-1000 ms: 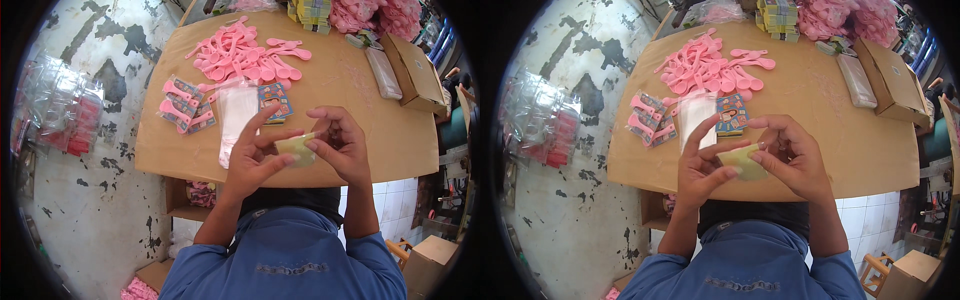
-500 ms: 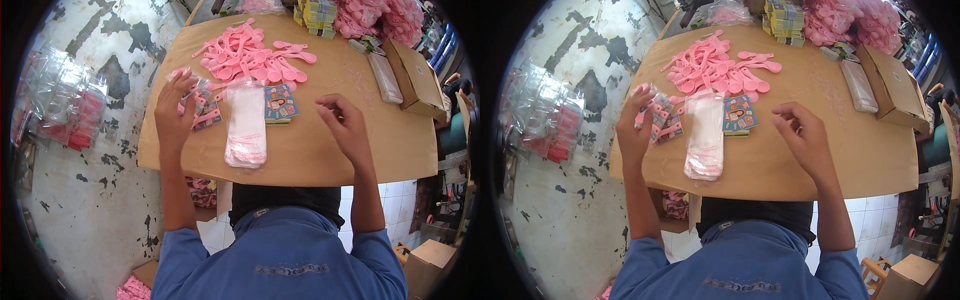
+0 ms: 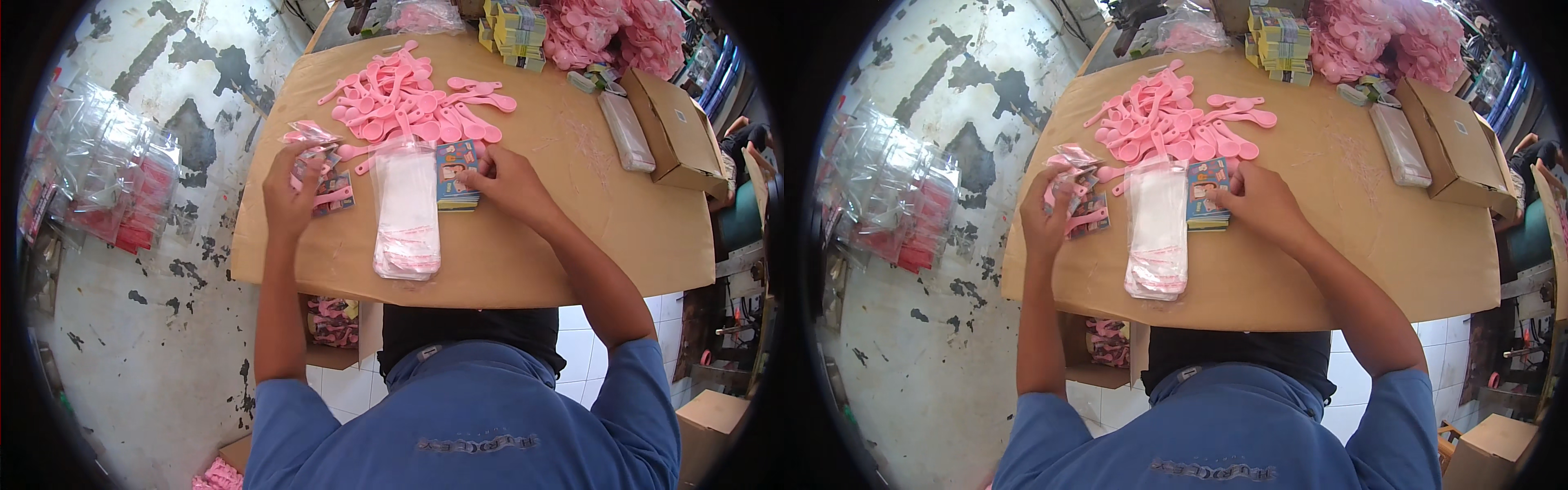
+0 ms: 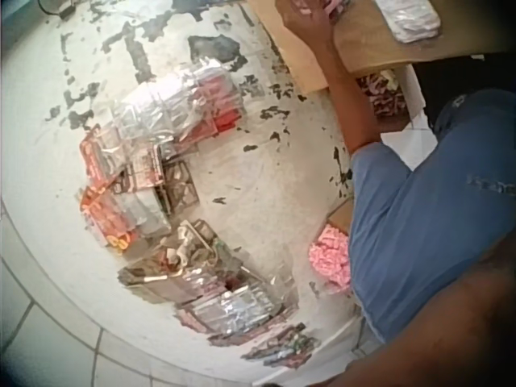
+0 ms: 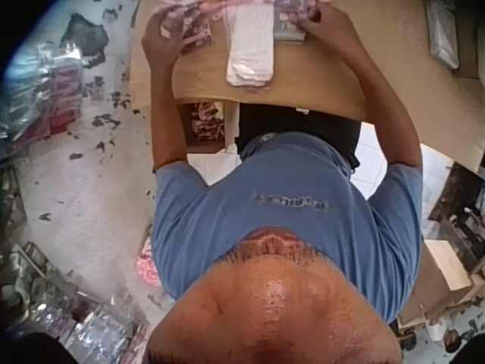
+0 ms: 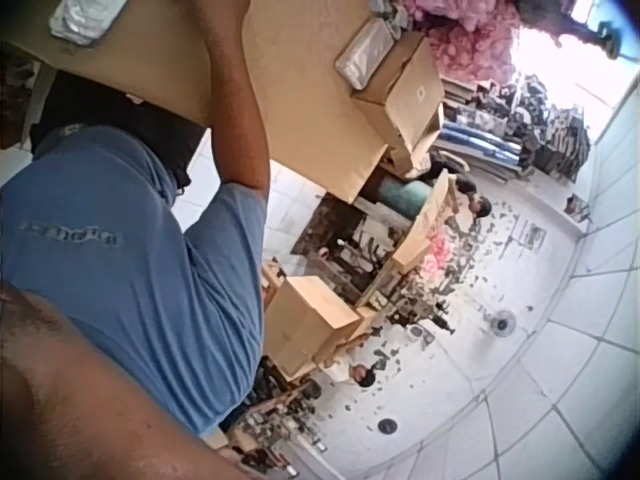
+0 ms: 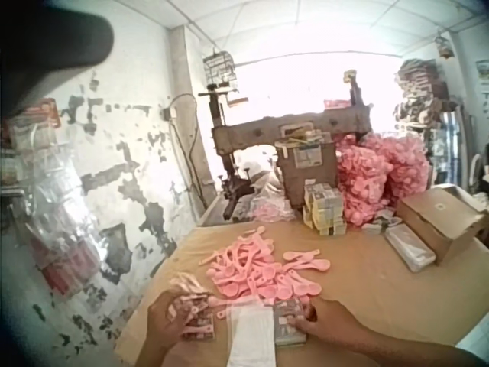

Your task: The person repeatedly picks up a small plastic bag, inserts a pink plastic spoon and a small card, and places the sealed package on the table. The person continues this repetitive packaging process throughout the clip.

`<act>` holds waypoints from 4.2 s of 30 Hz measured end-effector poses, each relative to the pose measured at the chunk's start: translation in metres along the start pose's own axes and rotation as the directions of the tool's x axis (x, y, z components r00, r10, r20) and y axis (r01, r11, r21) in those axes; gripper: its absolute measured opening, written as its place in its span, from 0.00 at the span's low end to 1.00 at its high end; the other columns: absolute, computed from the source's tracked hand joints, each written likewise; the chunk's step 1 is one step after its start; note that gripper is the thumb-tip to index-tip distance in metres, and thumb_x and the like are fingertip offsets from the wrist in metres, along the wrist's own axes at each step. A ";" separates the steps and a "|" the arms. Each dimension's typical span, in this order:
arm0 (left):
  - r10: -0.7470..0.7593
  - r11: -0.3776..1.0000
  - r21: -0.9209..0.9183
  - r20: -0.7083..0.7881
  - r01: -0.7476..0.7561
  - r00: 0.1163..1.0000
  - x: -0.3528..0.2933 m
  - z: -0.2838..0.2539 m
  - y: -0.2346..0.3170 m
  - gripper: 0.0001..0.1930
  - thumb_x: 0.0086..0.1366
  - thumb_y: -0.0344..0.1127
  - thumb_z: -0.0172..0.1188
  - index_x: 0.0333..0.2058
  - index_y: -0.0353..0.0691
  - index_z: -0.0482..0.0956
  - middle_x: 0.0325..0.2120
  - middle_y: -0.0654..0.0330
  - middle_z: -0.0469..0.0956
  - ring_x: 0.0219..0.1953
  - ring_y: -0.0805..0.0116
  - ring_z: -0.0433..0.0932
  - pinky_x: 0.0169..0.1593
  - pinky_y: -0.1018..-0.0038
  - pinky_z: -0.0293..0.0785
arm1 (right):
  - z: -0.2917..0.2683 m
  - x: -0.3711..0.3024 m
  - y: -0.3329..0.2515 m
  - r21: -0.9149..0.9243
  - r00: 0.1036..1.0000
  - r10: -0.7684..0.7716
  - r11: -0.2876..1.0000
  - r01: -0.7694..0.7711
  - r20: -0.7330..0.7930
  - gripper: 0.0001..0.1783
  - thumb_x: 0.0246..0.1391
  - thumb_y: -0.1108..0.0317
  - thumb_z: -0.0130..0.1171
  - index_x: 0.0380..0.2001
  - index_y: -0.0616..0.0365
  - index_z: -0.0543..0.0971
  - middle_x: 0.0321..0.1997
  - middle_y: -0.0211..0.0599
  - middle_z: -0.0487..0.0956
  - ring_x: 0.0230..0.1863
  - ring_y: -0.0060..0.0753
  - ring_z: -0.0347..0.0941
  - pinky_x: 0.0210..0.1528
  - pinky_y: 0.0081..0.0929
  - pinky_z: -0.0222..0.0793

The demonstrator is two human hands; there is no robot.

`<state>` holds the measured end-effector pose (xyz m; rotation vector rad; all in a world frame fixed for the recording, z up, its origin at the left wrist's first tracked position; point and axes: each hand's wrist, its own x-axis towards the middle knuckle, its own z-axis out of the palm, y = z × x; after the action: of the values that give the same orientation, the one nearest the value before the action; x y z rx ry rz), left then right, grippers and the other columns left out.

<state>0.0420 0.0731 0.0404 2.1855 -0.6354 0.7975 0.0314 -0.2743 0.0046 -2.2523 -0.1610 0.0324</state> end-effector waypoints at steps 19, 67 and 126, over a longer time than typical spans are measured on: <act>-0.645 0.718 -0.208 0.160 0.664 0.747 -0.045 0.052 0.051 0.11 0.69 0.35 0.64 0.33 0.32 0.79 0.27 0.63 0.80 0.29 0.79 0.74 0.35 0.77 0.71 | -0.030 -0.081 -0.012 0.534 1.000 -0.002 0.845 0.000 0.004 0.12 0.66 0.62 0.62 0.39 0.61 0.81 0.25 0.23 0.74 0.25 0.12 0.64 0.28 0.18 0.62; -0.657 0.009 -0.952 0.226 0.307 0.719 -0.046 0.093 0.164 0.18 0.73 0.29 0.57 0.58 0.34 0.66 0.50 0.38 0.80 0.51 0.60 0.83 0.51 0.68 0.84 | 0.005 -0.108 -0.035 0.739 0.989 0.004 0.664 -0.113 0.148 0.11 0.66 0.66 0.62 0.45 0.64 0.81 0.29 0.27 0.80 0.26 0.14 0.74 0.28 0.16 0.69; -0.766 -0.195 -0.978 0.201 0.078 0.610 -0.060 0.060 0.104 0.15 0.76 0.44 0.56 0.55 0.43 0.72 0.32 0.68 0.74 0.32 0.78 0.74 0.47 0.72 0.77 | -0.027 0.166 0.024 -0.534 0.758 -0.628 0.586 0.609 0.176 0.14 0.56 0.67 0.64 0.47 0.53 0.82 0.45 0.38 0.81 0.47 0.45 0.77 0.50 0.40 0.74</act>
<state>-0.0448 -0.0256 0.0129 0.5287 0.0861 0.1944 0.2003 -0.2886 0.0082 -2.6460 -1.0740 -0.4976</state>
